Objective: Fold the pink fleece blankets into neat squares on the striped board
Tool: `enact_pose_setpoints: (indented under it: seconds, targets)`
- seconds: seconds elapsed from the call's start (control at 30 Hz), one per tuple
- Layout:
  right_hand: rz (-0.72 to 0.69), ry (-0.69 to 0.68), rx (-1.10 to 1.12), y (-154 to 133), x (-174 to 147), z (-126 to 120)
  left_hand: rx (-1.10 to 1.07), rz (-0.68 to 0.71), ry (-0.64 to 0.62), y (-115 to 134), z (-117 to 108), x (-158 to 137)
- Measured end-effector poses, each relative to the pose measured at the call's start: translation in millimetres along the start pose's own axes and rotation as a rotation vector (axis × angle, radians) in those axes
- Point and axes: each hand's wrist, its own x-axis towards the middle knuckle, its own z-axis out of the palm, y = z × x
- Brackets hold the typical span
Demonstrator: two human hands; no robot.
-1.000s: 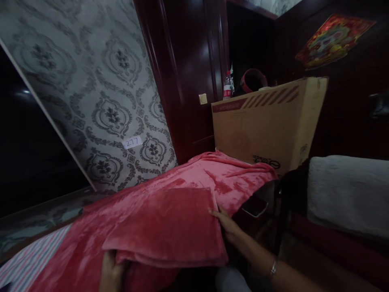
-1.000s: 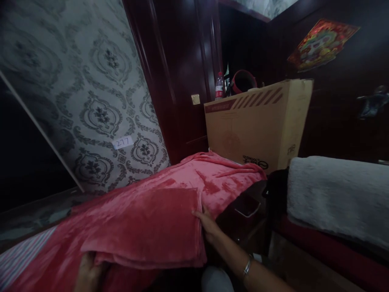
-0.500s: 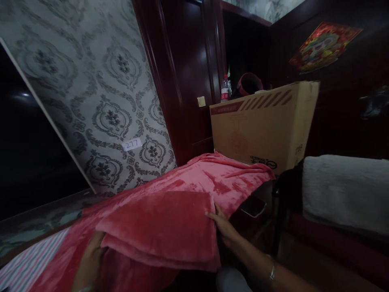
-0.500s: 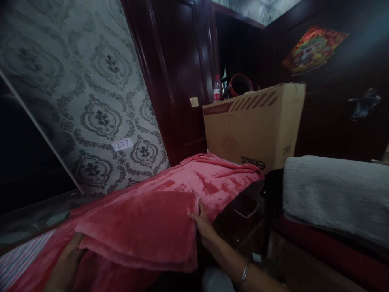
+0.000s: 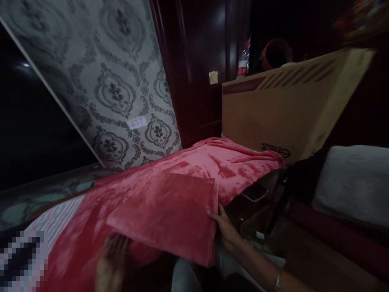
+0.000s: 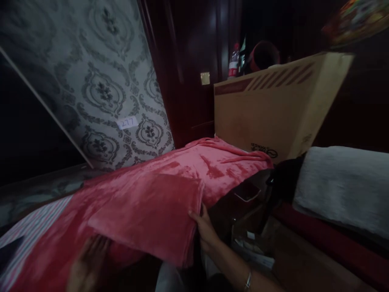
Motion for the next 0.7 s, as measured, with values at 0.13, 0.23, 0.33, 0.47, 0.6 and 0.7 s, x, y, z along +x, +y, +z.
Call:
enact_pose_setpoints:
  seconds: [0.13, 0.23, 0.33, 0.47, 0.6, 0.7]
  targets:
    - [0.041, 0.015, -0.022, -7, -11, 7, -0.052, -0.299, -0.003, -20, 7, -56]
    - [0.052, -0.009, -0.031, -11, -22, 7, -0.103, -0.519, -0.09, -27, 21, -90]
    - [0.103, -0.012, -0.05, -7, -32, -3, -0.114, -0.531, -0.093, -29, 33, -107]
    - [0.187, -0.062, -0.136, 0, -38, -26, -0.113, -0.501, -0.08, -33, 40, -113]
    - [0.173, -0.13, -0.299, -6, -28, -55, -0.075, -0.426, -0.087, -35, 45, -115]
    - [0.022, -0.06, -0.454, -25, -8, -79, -0.069, -0.418, -0.069, -35, 48, -116]
